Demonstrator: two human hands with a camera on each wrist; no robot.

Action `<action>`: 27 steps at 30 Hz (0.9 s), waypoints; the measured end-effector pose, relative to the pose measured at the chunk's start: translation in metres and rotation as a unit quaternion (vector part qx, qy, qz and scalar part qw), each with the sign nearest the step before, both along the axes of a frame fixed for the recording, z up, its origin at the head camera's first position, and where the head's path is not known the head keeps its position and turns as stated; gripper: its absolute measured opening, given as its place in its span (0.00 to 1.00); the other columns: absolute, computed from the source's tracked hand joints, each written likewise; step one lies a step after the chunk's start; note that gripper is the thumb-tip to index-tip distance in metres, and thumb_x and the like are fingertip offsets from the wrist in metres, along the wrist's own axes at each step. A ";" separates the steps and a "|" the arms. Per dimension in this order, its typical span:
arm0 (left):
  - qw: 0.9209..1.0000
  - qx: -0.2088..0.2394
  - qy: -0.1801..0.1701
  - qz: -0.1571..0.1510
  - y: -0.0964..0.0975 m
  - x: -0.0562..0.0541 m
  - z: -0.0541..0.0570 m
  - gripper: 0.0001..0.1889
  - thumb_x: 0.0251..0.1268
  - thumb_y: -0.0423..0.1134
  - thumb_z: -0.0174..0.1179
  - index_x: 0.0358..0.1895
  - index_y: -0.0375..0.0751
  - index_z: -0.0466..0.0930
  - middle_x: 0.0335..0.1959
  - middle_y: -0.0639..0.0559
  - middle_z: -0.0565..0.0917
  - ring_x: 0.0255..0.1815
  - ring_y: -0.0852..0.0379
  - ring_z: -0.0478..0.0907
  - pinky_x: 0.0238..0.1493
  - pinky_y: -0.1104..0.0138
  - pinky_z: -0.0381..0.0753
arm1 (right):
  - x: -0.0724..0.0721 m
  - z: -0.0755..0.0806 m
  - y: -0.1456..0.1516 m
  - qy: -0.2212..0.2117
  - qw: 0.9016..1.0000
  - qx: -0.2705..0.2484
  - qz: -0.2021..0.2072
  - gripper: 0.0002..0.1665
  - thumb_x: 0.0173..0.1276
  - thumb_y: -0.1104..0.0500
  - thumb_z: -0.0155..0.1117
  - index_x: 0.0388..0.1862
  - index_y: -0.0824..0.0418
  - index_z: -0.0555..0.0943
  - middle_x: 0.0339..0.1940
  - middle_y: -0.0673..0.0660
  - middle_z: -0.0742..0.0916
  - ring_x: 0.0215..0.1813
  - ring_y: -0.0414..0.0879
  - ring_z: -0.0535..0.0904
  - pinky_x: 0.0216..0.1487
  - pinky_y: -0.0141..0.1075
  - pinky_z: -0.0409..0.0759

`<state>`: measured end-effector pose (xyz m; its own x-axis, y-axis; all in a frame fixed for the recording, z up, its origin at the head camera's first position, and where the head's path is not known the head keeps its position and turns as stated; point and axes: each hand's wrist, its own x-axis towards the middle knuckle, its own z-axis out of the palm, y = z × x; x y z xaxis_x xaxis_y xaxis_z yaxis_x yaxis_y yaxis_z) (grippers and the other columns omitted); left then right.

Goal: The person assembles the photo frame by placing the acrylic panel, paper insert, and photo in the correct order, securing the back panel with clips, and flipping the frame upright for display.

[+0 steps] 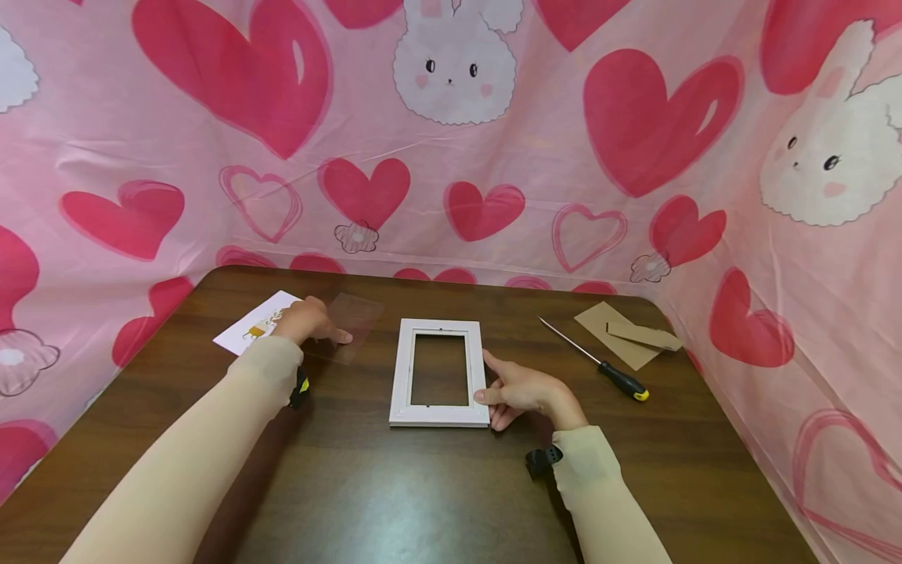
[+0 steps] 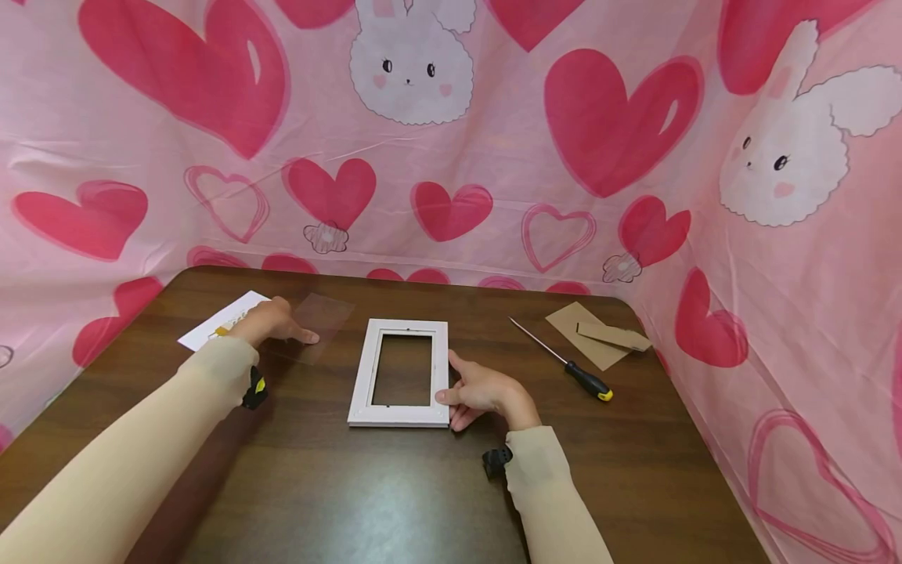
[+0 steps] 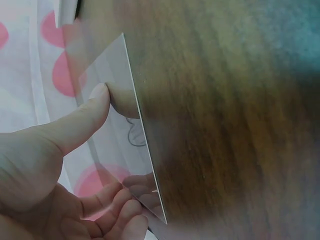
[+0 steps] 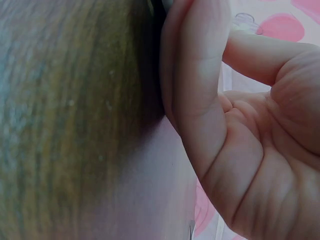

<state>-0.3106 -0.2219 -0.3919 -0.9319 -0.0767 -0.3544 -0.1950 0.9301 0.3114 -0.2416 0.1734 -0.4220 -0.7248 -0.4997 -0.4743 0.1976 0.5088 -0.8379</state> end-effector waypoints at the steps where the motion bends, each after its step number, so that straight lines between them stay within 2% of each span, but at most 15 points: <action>1: 1.000 0.002 -0.006 0.000 -0.001 -0.001 0.001 0.54 0.57 0.60 0.77 0.67 0.14 0.63 0.62 0.20 0.74 0.62 0.27 0.73 0.71 0.39 0.72 | 0.000 0.000 0.000 0.000 1.000 0.000 0.000 0.60 0.77 0.60 0.69 0.90 0.55 0.37 0.27 0.62 0.84 0.23 0.48 0.84 0.31 0.42 0.90; 7: 1.000 -0.003 -0.028 -0.013 -0.004 -0.004 0.005 0.51 0.61 0.59 0.75 0.66 0.13 0.65 0.63 0.21 0.74 0.63 0.29 0.75 0.71 0.41 0.73 | -0.001 0.001 0.001 -0.001 1.000 0.003 0.000 0.60 0.77 0.59 0.69 0.90 0.55 0.38 0.28 0.62 0.84 0.23 0.47 0.84 0.31 0.42 0.90; 11: 0.999 -0.008 -0.051 -0.012 -0.004 -0.007 0.006 0.54 0.62 0.61 0.74 0.69 0.13 0.63 0.68 0.19 0.70 0.66 0.28 0.73 0.72 0.41 0.73 | -0.001 0.001 0.000 -0.002 1.000 0.000 0.001 0.60 0.77 0.60 0.69 0.90 0.55 0.38 0.28 0.62 0.84 0.23 0.47 0.84 0.31 0.42 0.89; 17: 0.997 0.026 -0.077 0.003 -0.005 -0.007 0.006 0.51 0.64 0.57 0.74 0.70 0.13 0.62 0.68 0.20 0.71 0.67 0.29 0.72 0.71 0.42 0.75 | 0.000 0.000 -0.001 -0.005 1.000 -0.006 0.002 0.60 0.77 0.60 0.69 0.90 0.56 0.37 0.27 0.62 0.84 0.22 0.48 0.84 0.30 0.41 0.89; 23: 0.997 0.040 -0.071 0.006 -0.007 -0.006 0.006 0.49 0.65 0.55 0.74 0.70 0.14 0.62 0.68 0.20 0.71 0.67 0.28 0.72 0.71 0.41 0.74 | 0.001 -0.001 0.000 -0.002 1.000 -0.005 0.003 0.59 0.77 0.60 0.68 0.90 0.55 0.37 0.27 0.62 0.84 0.22 0.47 0.84 0.30 0.42 0.89; 27: 0.998 0.031 -0.047 0.006 -0.008 -0.006 0.005 0.49 0.64 0.55 0.74 0.67 0.13 0.63 0.64 0.20 0.72 0.64 0.29 0.73 0.71 0.42 0.74 | 0.001 0.000 -0.001 -0.001 1.000 0.001 0.002 0.59 0.77 0.60 0.68 0.90 0.54 0.38 0.26 0.62 0.84 0.22 0.47 0.84 0.30 0.42 0.89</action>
<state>-0.3167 -0.2296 -0.3868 -0.8935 -0.0637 -0.4446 -0.2376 0.9071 0.3475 -0.2409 0.1725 -0.4216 -0.7222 -0.5019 -0.4759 0.1963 0.5110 -0.8368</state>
